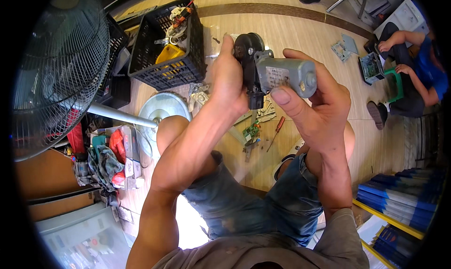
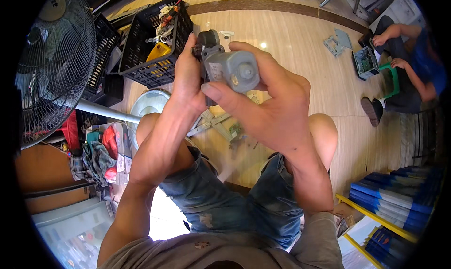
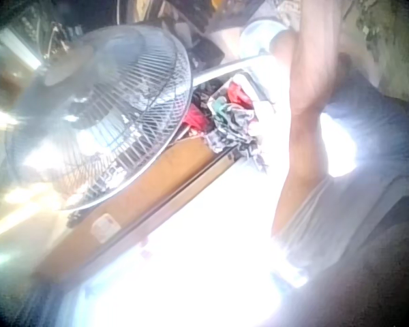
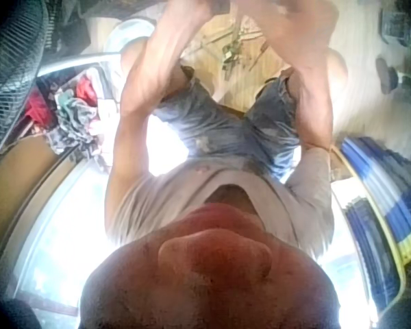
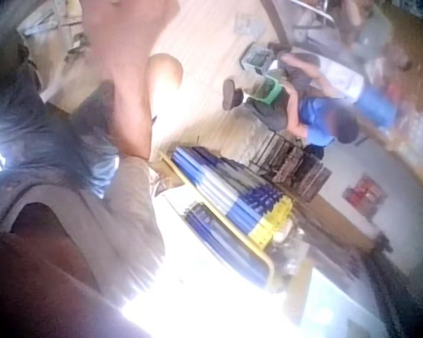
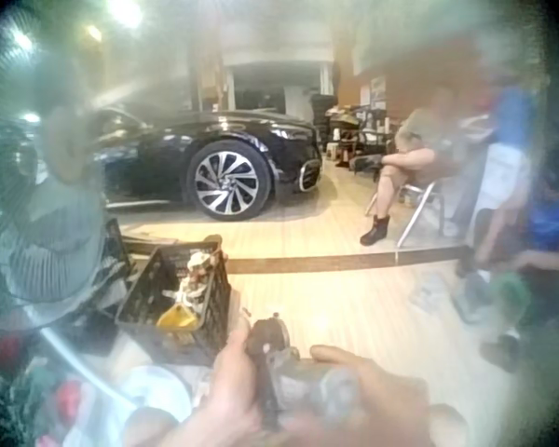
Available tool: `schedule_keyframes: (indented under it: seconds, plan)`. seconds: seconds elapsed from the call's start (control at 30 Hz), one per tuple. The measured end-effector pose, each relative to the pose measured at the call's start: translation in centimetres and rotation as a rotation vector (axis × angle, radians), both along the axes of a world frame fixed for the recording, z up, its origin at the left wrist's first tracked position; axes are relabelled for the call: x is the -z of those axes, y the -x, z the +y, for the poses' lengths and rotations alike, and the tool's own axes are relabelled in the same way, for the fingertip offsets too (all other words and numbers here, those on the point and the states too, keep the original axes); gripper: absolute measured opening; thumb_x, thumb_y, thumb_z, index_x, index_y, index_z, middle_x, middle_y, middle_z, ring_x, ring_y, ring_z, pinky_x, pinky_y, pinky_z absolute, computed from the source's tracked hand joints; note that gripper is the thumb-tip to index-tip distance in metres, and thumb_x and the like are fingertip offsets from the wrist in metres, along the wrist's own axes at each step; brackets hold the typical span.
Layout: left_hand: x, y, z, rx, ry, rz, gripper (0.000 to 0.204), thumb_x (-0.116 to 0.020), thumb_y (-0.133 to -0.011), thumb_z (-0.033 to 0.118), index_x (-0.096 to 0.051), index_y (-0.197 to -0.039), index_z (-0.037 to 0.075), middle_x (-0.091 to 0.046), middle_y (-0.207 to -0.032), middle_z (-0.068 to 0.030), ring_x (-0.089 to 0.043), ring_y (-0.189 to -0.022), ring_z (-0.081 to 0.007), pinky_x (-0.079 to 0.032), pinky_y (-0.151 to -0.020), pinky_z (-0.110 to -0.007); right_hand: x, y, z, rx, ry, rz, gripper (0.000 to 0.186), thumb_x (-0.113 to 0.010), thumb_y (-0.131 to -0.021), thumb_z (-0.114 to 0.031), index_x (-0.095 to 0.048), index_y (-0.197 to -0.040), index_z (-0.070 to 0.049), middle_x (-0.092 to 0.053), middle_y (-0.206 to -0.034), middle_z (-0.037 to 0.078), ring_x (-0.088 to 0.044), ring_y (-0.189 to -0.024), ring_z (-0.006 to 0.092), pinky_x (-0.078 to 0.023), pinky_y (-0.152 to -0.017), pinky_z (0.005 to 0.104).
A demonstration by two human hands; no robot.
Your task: The person assembles a small electric motor assembly by hand, inserting a metal rotor into a black plastic housing and pressing the motor cover and components together.
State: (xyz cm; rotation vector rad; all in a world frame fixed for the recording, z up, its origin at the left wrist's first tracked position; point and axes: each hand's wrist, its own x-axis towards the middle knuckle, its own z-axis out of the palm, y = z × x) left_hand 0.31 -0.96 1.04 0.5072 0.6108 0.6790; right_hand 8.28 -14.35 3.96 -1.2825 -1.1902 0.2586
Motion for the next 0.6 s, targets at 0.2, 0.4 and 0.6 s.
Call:
schedule_keyframes:
  seconds: [0.2,0.4,0.6]
  plan:
    - [-1.0,0.1,-0.5,-0.01,0.016,-0.014,0.056,-0.034,-0.104,0.052,-0.06,-0.102,0.002,-0.067,-0.092,-0.0145,-0.068,-0.08,-0.0245,-0.058,-0.072,-0.04,0.3,-0.3,0.0,-0.04,-0.014,0.111,0.047,-0.081,-0.082,-0.011,-0.06,-0.12,0.007,-0.071,-0.098,0.01,-0.066,-0.089,0.0106,-0.056,-0.078,0.0262]
    - [-1.1,-0.1,-0.6,-0.045,-0.006,-0.039,0.058,-0.033,-0.104,0.053,-0.061,-0.097,0.002,-0.067,-0.088,-0.0125,-0.067,-0.077,-0.0226,-0.058,-0.071,-0.038,0.2,0.0,-0.2,-0.049,0.001,0.191,0.044,-0.078,-0.083,-0.007,-0.059,-0.121,0.008,-0.069,-0.1,0.008,-0.063,-0.091,0.0095,-0.053,-0.08,0.0246]
    - [-1.2,0.1,-0.3,-0.132,-0.083,-0.057,0.056,-0.034,-0.104,0.051,-0.061,-0.091,0.003,-0.064,-0.083,-0.008,-0.064,-0.069,-0.0195,-0.056,-0.066,-0.036,-0.1,0.7,-0.1,-0.026,0.015,0.229,0.043,-0.078,-0.084,-0.005,-0.06,-0.12,0.008,-0.069,-0.1,0.007,-0.062,-0.089,0.0085,-0.052,-0.079,0.0236]
